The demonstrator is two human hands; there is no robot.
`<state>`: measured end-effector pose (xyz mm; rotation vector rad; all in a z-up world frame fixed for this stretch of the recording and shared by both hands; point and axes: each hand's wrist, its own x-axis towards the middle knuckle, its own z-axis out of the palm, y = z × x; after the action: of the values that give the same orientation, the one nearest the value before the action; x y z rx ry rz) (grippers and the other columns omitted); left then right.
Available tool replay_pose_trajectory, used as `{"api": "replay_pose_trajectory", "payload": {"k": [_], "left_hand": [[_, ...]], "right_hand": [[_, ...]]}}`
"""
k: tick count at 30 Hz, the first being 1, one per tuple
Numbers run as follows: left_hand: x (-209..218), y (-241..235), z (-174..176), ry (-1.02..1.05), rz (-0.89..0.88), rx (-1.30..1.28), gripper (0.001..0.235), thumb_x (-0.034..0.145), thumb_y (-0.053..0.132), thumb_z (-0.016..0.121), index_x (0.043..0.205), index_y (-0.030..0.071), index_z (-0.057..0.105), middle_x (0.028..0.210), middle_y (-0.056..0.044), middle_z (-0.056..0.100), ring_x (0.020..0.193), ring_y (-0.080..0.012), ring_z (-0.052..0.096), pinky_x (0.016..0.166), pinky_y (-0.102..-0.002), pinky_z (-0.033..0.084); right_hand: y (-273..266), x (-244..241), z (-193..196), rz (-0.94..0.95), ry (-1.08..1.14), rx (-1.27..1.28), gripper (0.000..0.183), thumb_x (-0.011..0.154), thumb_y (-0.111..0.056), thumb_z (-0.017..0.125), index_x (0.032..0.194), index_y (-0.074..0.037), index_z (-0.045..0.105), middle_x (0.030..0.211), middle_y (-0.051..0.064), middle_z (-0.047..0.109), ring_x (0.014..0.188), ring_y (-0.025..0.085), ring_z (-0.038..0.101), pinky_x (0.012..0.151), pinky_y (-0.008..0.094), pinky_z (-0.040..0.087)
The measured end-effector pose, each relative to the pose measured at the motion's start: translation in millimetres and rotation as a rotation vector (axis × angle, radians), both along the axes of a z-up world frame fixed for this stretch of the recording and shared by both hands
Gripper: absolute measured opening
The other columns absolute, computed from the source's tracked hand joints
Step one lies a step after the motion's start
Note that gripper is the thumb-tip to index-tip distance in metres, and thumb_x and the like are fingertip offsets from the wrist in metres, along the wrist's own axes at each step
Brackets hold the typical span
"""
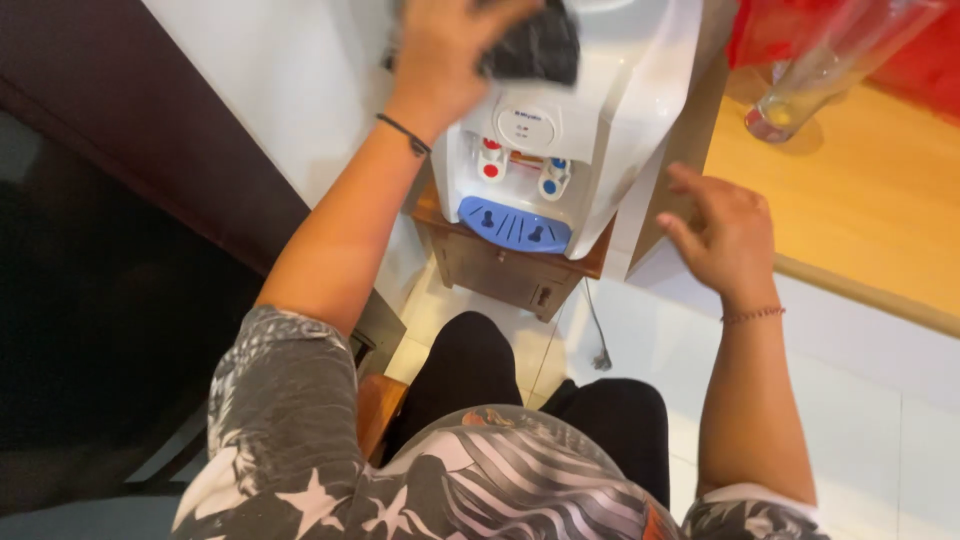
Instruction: The person wipes the exterior of a white water dispenser and the adjacent wooden table using a dark cloth. They clean the dispenser's body, the blue water bottle on top, and the control panel area, then wipe the table surface next to it.
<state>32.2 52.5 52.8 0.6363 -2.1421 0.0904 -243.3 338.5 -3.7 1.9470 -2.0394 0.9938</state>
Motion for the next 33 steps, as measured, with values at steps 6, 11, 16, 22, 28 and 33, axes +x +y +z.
{"api": "replay_pose_trajectory", "payload": {"k": [6,11,16,22,28,33], "left_hand": [[-8,-17,-6,0.028,-0.331,-0.171,0.047,0.082,0.017,0.083,0.128,0.014,0.074,0.125,-0.016,0.072,0.123,-0.037,0.062,0.11,-0.048,0.036],[-11,-103,-33,0.243,-0.322,0.21,0.03,0.09,0.011,0.075,0.12,0.012,0.075,0.116,-0.011,0.076,0.115,-0.0264,0.069,0.103,-0.035,0.052],[-30,-215,-64,0.35,-0.287,0.614,0.021,0.09,0.01,0.072,0.11,0.003,0.075,0.1,-0.014,0.078,0.092,-0.0241,0.072,0.086,-0.034,0.056],[-39,-236,-73,0.415,-0.112,0.333,0.029,0.081,0.005,0.075,0.109,-0.001,0.07,0.101,-0.019,0.075,0.096,-0.0381,0.071,0.083,-0.04,0.054],[-4,-140,-62,0.34,-0.055,0.478,0.03,0.083,0.013,0.08,0.111,0.005,0.072,0.107,-0.015,0.078,0.104,-0.0335,0.076,0.089,-0.037,0.057],[-1,-22,-29,0.185,-0.258,-0.101,0.043,0.085,0.01,0.082,0.127,0.012,0.073,0.135,-0.013,0.069,0.132,-0.0373,0.061,0.115,-0.044,0.048]], "right_hand": [[-6,-10,-14,-0.029,0.219,-0.032,0.039,0.093,-0.041,0.078,0.128,-0.023,0.074,0.104,0.003,0.073,0.129,0.024,0.065,0.106,0.043,0.044],[-10,-10,-12,-0.064,0.242,-0.028,0.04,0.09,-0.046,0.076,0.124,-0.023,0.076,0.114,0.003,0.074,0.129,0.023,0.063,0.107,0.044,0.043],[-12,-7,-13,-0.079,0.266,-0.018,0.041,0.088,-0.049,0.076,0.12,-0.024,0.076,0.118,0.002,0.074,0.129,0.022,0.063,0.109,0.044,0.042],[-15,-4,-13,-0.133,0.294,-0.016,0.045,0.086,-0.055,0.076,0.118,-0.023,0.077,0.121,-0.001,0.074,0.13,0.022,0.061,0.109,0.044,0.042],[-13,-3,-21,-0.136,0.305,-0.011,0.045,0.087,-0.056,0.078,0.118,-0.023,0.077,0.122,-0.001,0.074,0.13,0.021,0.061,0.109,0.044,0.041],[-12,0,-22,-0.154,0.332,-0.063,0.043,0.087,-0.052,0.081,0.116,-0.021,0.078,0.121,-0.002,0.074,0.129,0.021,0.063,0.11,0.043,0.042]]}}
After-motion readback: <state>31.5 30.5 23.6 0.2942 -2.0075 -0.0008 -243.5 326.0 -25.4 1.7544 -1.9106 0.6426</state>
